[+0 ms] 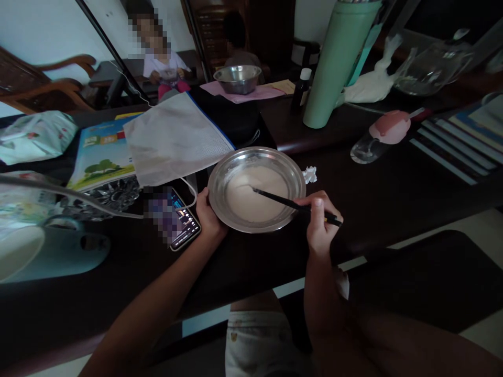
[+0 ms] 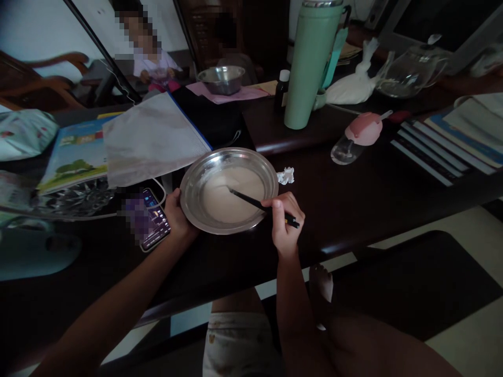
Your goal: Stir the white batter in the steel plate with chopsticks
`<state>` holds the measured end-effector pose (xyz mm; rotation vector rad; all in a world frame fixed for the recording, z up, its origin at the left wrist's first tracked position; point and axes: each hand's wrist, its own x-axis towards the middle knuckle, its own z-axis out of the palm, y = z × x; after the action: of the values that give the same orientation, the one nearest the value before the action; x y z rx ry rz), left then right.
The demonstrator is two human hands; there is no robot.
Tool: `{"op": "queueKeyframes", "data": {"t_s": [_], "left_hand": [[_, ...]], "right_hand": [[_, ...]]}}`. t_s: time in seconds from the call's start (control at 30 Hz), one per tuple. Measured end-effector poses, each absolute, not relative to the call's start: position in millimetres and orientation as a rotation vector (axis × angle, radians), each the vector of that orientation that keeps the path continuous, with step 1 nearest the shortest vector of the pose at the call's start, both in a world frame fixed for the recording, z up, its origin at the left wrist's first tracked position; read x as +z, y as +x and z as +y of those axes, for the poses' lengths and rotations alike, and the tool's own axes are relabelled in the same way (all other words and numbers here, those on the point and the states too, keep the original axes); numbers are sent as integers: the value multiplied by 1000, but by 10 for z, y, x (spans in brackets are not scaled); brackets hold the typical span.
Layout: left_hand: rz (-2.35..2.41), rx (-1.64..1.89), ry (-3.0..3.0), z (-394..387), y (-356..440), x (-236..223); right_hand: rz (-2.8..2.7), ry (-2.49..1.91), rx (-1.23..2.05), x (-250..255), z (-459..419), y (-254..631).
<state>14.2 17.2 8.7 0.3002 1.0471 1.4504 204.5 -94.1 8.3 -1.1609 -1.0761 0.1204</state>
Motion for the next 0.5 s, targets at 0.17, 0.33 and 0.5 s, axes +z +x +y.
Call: {"op": "queueKeyframes", "data": {"t_s": [0.17, 0.33, 0.5], "left_hand": [[1061, 1448, 325, 177, 133, 42], [1026, 1441, 397, 175, 114, 11], [1034, 1455, 314, 167, 133, 57]], "right_hand": [[-1174, -1114, 183, 88, -938, 2046], [-1106, -1198, 65, 93, -940, 2035], [-1115, -1150, 155, 91, -937, 2029]]}}
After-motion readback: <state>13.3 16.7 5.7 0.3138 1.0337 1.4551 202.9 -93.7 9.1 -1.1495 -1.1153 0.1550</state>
